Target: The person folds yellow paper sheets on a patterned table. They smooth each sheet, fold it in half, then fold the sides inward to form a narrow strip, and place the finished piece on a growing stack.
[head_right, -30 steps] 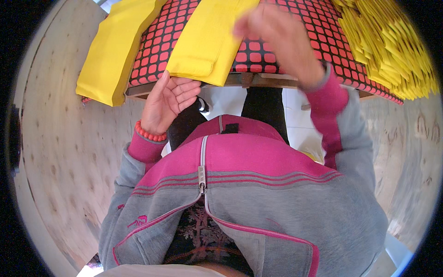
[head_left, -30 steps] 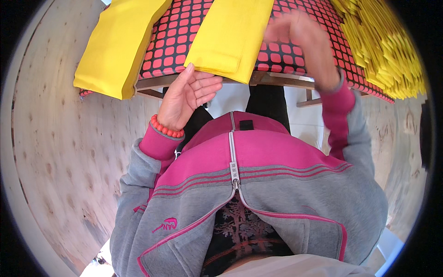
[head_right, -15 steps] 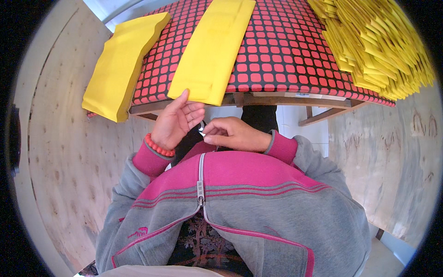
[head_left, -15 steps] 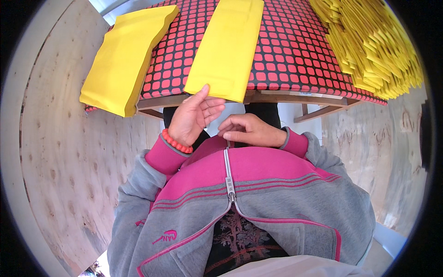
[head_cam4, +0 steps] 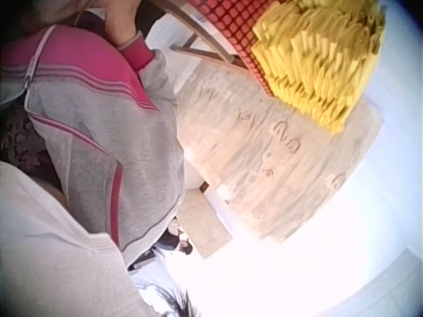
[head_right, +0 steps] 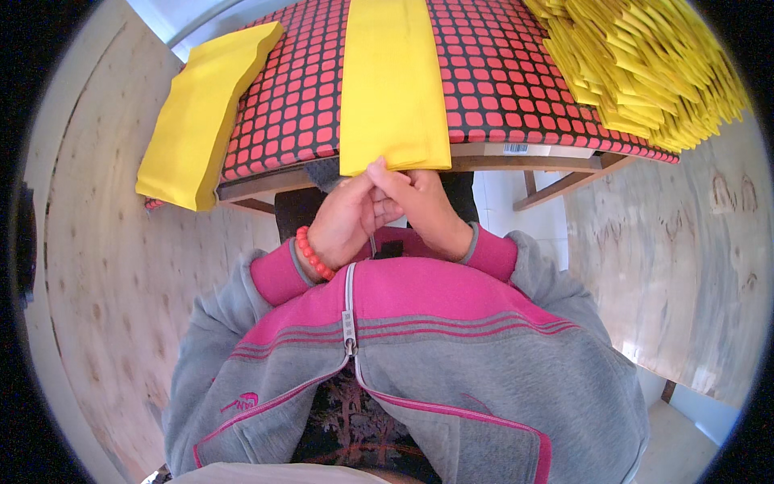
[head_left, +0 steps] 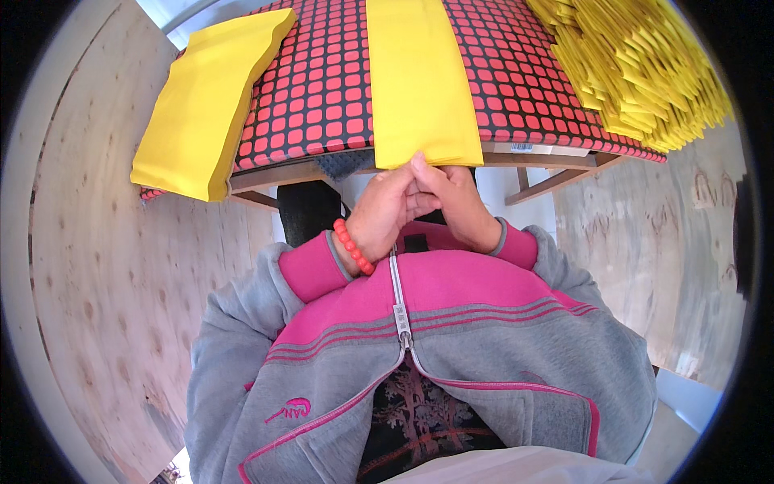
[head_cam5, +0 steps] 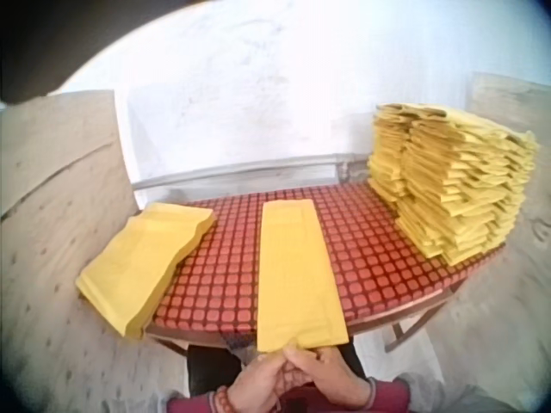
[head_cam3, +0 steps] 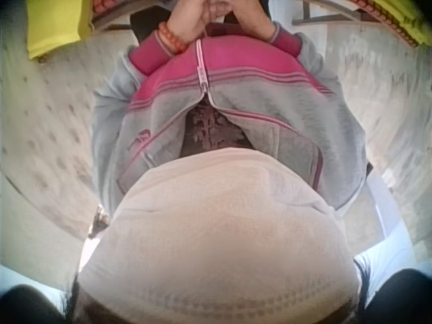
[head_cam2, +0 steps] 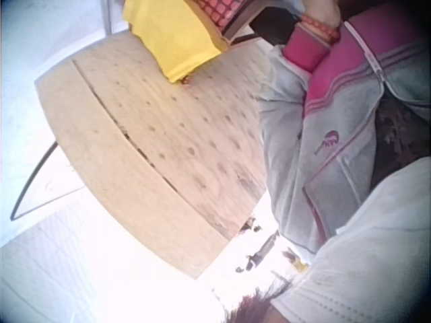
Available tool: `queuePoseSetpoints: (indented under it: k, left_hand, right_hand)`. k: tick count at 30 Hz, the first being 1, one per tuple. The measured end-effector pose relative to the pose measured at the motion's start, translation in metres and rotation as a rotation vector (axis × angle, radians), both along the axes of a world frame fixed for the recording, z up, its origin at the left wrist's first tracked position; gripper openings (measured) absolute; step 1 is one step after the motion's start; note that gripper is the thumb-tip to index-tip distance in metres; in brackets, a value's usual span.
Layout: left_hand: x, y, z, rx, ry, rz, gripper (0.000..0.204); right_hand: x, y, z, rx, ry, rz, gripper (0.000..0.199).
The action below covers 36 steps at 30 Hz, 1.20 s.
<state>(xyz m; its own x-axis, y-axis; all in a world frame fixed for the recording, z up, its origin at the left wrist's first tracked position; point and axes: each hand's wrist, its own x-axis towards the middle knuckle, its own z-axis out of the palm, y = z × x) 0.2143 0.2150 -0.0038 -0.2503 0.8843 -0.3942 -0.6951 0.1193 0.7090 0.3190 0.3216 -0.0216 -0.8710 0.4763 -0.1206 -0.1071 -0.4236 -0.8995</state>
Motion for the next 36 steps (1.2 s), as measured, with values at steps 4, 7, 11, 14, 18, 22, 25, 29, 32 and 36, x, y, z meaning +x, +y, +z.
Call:
queuePoseSetpoints:
  k: [4,7,11,14,18,22,25,29,32,36]
  left_hand:
    - [-0.018,-0.017,-0.005,0.006,0.054,-0.135,0.04]
    - [-0.031,-0.031,-0.007,0.008,0.112,-0.177,0.041]
    - [-0.046,-0.021,-0.004,-0.017,0.156,-0.085,0.045]
    - [-0.041,0.0,-0.003,0.046,0.195,-0.094,0.04]
    - [-0.029,0.02,-0.009,0.052,0.31,-0.103,0.031]
    - [-0.026,0.023,-0.008,0.076,0.409,-0.139,0.025]
    - [-0.023,0.026,-0.001,-0.017,0.521,-0.146,0.024]
    - [-0.017,0.029,0.006,-0.091,0.481,-0.125,0.025]
    - [-0.015,0.031,0.005,-0.084,0.462,-0.144,0.026]
    - [-0.02,0.029,0.003,-0.003,0.37,-0.314,0.026]
  right_hand:
    - [-0.001,0.001,0.0,-0.007,0.017,-0.063,0.033]
    - [0.003,0.005,0.001,-0.059,-0.011,-0.085,0.036]
    - [0.023,0.011,0.008,-0.051,-0.101,-0.105,0.039]
    - [0.04,0.011,0.009,-0.041,-0.065,-0.076,0.04]
    - [0.053,0.015,-0.002,-0.094,-0.1,-0.075,0.042]
    - [0.049,0.009,-0.012,-0.12,-0.071,-0.111,0.046]
    - [0.041,0.005,-0.008,-0.186,-0.082,-0.201,0.053]
    - [0.037,0.006,0.004,-0.105,-0.041,-0.29,0.045]
    - [0.035,0.006,0.007,-0.072,-0.034,-0.392,0.041]
    - [0.042,0.017,0.008,0.022,-0.005,-0.48,0.034]
